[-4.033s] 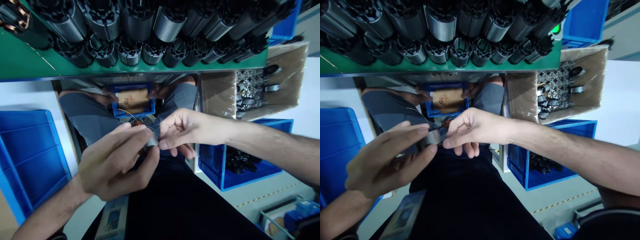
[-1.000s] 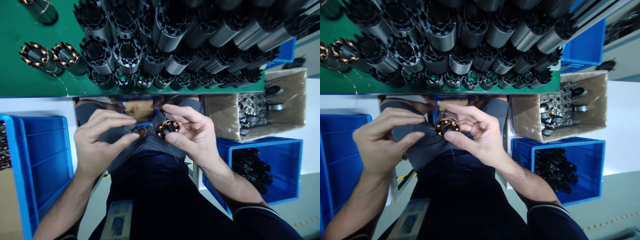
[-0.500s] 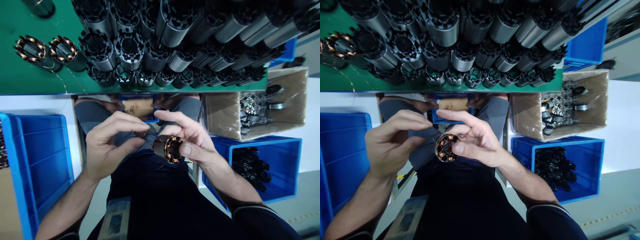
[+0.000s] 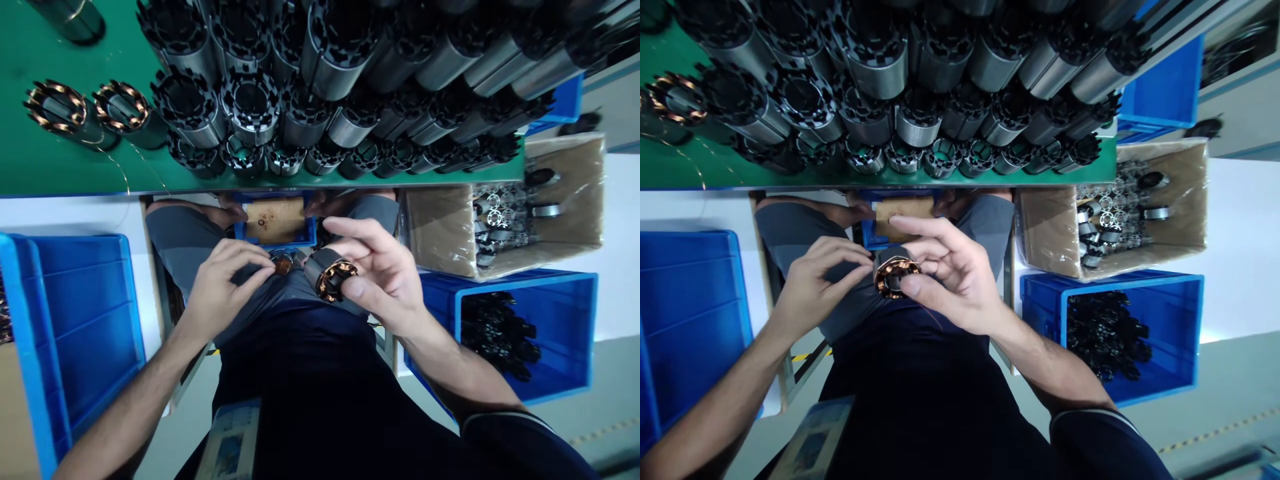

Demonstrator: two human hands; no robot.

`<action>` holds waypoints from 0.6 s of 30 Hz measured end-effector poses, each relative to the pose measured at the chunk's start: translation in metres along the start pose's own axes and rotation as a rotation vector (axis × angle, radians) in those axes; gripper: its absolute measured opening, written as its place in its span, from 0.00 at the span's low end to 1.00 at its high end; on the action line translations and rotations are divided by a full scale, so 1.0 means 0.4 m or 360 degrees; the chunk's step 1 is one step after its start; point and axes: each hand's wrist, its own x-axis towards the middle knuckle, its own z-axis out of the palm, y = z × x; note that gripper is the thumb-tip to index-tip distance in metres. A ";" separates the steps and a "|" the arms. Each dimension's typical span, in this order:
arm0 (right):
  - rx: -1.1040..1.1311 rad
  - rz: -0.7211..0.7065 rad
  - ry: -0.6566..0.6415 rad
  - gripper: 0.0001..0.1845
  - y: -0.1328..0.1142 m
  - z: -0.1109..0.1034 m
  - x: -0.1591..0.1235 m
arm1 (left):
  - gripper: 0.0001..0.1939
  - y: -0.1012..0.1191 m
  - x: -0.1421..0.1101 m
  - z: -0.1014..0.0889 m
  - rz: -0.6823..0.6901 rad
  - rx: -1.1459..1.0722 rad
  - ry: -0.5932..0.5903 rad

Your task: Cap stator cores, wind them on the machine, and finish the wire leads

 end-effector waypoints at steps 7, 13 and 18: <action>-0.0170 -0.0064 -0.0039 0.39 -0.008 0.040 0.021 | 0.36 0.121 0.025 -0.037 0.0321 0.0033 0.0188; -0.0534 -0.0342 -0.0128 0.32 -0.016 0.025 0.034 | 0.27 0.130 0.018 -0.024 0.0399 0.0085 0.0251; -0.0783 -0.0766 0.0046 0.04 -0.028 -0.002 0.050 | 0.19 0.134 0.019 -0.016 0.0514 0.0151 0.0298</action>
